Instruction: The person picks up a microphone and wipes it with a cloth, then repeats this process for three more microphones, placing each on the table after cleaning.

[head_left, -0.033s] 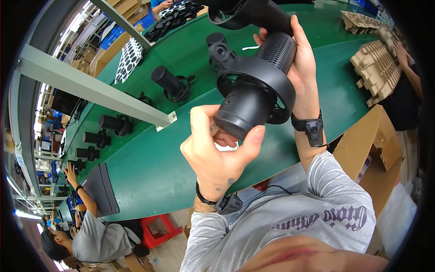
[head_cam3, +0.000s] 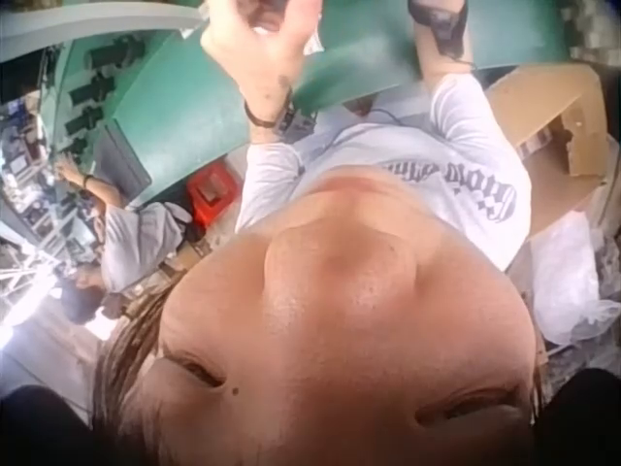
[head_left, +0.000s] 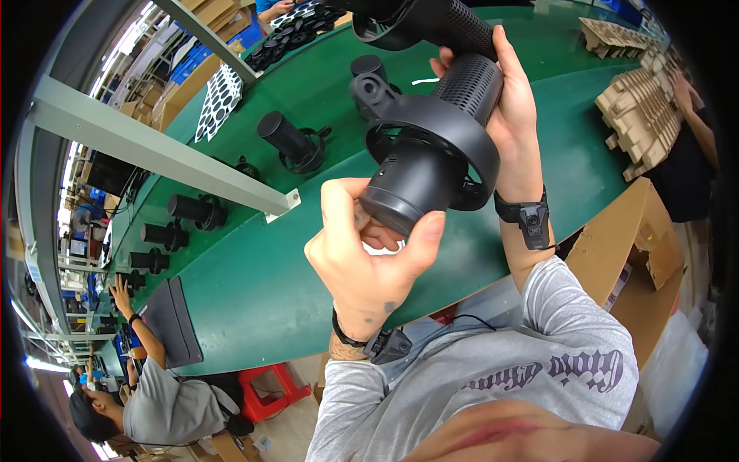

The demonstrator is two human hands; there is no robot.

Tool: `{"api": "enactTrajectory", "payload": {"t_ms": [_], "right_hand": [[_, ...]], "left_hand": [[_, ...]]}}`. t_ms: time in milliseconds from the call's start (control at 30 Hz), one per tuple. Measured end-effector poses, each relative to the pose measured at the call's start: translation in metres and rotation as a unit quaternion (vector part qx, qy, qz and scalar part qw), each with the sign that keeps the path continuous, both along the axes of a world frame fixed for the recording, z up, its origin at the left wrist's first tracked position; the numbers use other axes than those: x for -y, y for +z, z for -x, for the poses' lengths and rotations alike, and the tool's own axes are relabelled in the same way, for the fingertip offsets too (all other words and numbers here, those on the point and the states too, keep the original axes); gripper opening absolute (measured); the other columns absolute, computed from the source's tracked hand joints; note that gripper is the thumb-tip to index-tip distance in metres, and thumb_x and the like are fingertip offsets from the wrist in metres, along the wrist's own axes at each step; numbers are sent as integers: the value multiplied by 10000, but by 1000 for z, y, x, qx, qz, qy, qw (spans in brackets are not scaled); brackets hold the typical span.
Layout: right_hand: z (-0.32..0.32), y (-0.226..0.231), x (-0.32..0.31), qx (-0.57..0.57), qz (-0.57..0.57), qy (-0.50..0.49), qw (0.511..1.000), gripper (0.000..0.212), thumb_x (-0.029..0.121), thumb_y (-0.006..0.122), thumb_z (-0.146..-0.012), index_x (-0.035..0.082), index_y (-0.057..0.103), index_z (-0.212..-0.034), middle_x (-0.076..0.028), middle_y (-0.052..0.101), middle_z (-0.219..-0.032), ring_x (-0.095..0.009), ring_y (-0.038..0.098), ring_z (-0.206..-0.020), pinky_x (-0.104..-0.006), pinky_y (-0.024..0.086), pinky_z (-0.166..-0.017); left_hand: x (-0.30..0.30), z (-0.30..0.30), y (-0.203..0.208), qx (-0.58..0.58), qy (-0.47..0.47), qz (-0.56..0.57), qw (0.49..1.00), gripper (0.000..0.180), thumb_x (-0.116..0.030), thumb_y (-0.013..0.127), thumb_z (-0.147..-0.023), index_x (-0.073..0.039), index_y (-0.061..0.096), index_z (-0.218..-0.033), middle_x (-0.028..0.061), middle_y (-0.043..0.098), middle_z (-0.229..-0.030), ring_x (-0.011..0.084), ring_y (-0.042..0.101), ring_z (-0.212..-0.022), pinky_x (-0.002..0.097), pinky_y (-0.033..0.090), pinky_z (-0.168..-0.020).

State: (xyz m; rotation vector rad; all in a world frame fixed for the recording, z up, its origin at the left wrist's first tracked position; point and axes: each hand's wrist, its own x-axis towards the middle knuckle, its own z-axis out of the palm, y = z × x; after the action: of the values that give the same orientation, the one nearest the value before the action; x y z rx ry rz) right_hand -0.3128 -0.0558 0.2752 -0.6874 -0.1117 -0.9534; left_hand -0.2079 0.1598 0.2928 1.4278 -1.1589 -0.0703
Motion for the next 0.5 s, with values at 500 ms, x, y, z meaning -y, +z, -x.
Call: {"api": "enactTrajectory", "payload": {"t_ms": [500], "right_hand": [[2, 7, -5, -14, -61, -54, 997, 559, 472, 447, -974, -48, 571, -1141, -193, 669, -936, -306, 655, -911, -402, 580, -730]], "left_hand": [[0, -1, 2, 179, 8, 79, 981, 644, -72, 817, -528, -58, 631, -1143, 113, 632, -996, 235, 638, -848, 299, 549, -626]]}}
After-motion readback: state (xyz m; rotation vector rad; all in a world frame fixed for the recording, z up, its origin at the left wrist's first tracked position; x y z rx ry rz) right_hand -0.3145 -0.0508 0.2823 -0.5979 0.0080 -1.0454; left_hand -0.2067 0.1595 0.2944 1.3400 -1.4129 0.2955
